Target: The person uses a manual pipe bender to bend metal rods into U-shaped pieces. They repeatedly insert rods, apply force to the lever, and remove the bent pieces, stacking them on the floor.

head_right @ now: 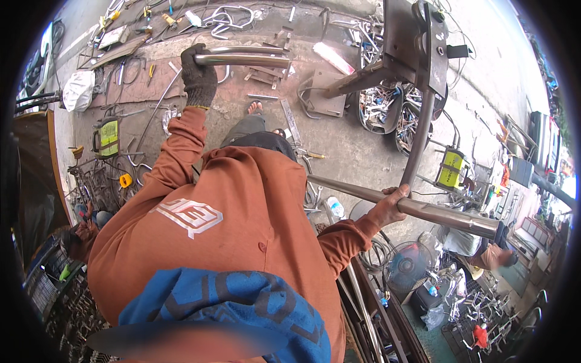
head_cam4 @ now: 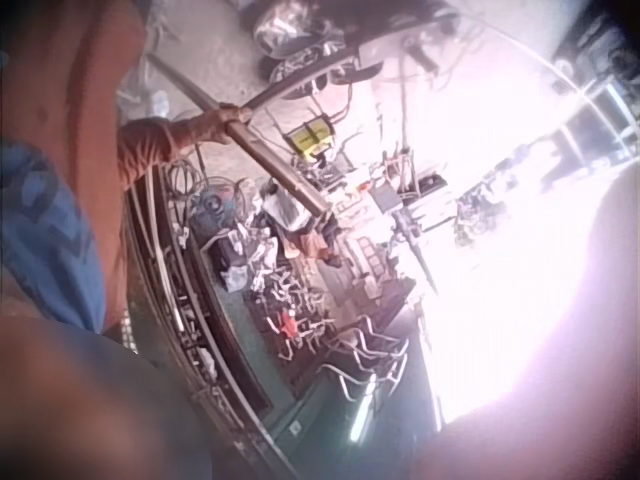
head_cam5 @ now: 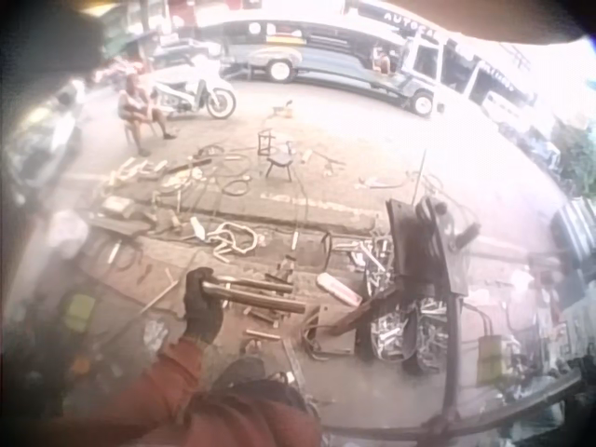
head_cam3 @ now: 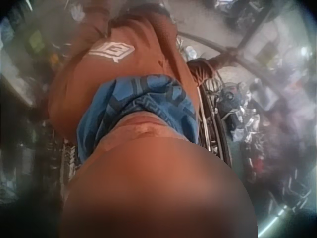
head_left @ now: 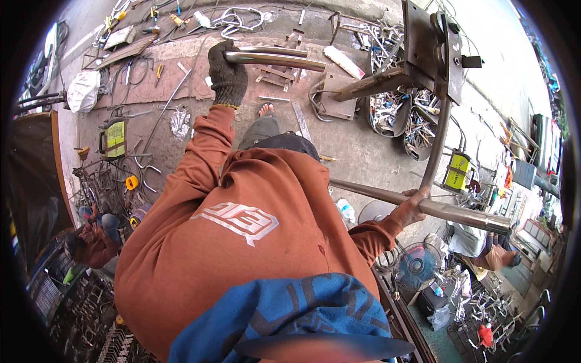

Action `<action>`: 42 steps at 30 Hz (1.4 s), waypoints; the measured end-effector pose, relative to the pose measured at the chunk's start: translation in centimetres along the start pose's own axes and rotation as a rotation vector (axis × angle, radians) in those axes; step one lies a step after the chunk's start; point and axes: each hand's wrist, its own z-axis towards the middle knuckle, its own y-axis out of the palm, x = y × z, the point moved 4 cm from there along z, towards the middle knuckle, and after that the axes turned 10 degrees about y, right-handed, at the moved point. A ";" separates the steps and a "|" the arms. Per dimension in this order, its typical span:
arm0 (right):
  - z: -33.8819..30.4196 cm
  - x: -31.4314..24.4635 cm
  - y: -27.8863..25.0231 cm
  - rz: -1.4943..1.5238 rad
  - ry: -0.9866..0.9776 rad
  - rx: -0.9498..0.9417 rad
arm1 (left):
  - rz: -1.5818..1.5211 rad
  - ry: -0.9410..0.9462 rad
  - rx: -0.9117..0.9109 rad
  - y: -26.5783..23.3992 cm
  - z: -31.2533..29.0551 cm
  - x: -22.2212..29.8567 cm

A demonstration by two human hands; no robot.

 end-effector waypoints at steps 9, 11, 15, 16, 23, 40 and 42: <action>0.1 0.2 0.1 0.018 0.001 0.001 | 0.027 -0.002 -0.009 0.3 0.5 -0.1; 0.1 0.3 0.0 0.012 -0.004 0.007 | 0.017 0.011 0.001 0.5 0.5 -0.4; 0.1 0.3 0.0 -0.036 -0.025 0.027 | -0.004 0.021 0.012 1.1 0.6 -0.8; 0.1 0.2 0.0 -0.051 -0.025 0.030 | -0.008 0.020 0.015 1.1 0.8 -0.8; 0.2 0.2 0.0 -0.053 -0.021 0.030 | 0.402 -0.222 -0.342 0.7 2.5 -0.3; 0.9 0.7 0.2 0.091 -0.013 0.021 | -0.886 -1.524 -0.659 3.3 -7.9 -10.6; 0.7 1.2 0.0 0.034 0.013 0.030 | -0.944 -1.569 -0.594 3.2 -8.2 -10.8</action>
